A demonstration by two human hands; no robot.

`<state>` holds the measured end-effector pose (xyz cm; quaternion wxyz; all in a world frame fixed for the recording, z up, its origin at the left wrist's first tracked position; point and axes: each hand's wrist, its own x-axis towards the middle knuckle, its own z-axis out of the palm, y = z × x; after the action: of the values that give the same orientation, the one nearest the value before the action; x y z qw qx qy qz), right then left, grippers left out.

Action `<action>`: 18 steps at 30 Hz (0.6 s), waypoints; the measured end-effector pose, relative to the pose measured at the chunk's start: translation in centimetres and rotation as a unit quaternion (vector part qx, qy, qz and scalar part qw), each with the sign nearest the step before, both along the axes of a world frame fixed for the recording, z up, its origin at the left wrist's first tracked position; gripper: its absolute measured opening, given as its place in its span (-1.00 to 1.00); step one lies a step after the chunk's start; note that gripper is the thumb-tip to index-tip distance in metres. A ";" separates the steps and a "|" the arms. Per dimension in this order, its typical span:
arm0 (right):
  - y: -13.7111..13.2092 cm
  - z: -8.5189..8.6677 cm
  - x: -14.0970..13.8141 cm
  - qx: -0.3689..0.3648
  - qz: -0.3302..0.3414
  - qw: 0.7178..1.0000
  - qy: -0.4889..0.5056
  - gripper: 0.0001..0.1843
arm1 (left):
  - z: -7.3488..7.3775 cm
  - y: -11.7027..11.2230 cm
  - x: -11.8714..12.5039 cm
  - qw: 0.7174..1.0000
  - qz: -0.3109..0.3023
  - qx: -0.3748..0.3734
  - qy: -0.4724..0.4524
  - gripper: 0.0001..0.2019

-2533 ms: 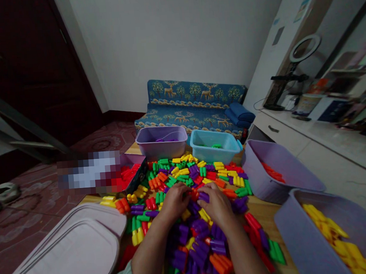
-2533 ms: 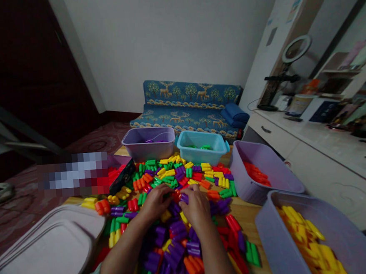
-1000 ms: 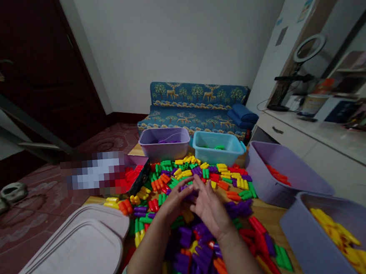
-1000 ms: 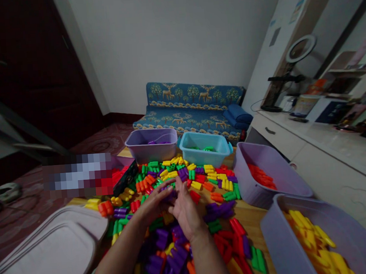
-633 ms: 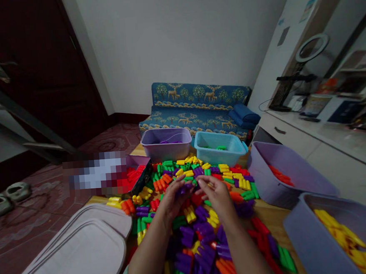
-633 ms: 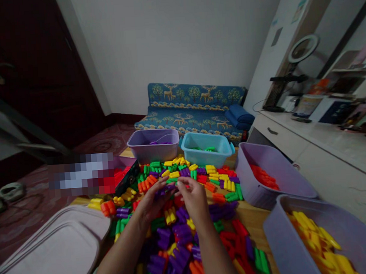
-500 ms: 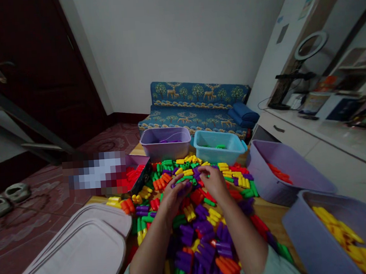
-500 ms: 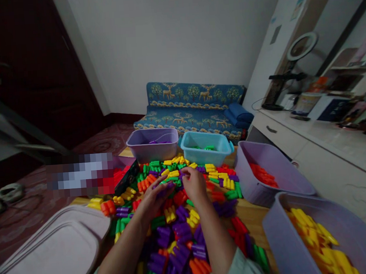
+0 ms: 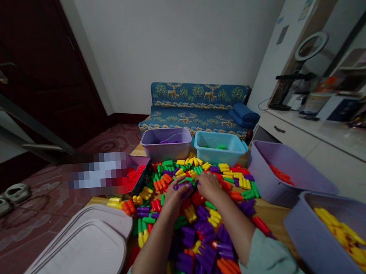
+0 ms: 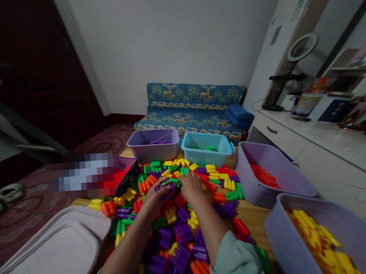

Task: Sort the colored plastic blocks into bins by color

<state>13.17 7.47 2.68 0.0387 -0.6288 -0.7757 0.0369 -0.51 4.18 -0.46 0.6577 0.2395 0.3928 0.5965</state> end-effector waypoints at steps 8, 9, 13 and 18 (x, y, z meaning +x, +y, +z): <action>-2.7 -1.7 1.7 0.085 -0.089 0.915 0.384 -0.76 | 0.1 -0.1 0.1 0.999 0.002 0.002 0.043 -0.50; -3.0 -2.0 1.6 0.086 -0.091 0.872 0.473 -0.74 | 0.2 -0.1 0.1 0.999 -0.008 0.011 0.048 -0.49; -3.9 -2.7 0.7 0.047 -0.084 0.738 0.668 -0.68 | 0.8 -0.7 0.3 0.995 -0.076 0.048 0.051 -0.44; -4.2 -2.9 0.6 0.064 -0.101 0.784 0.609 -0.73 | 1.1 -1.3 0.5 0.989 -0.112 0.073 0.061 -0.29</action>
<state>13.79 3.24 -0.23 0.5466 -0.5467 -0.5232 0.3585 -0.02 2.85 0.68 0.6760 0.3650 0.3580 0.5306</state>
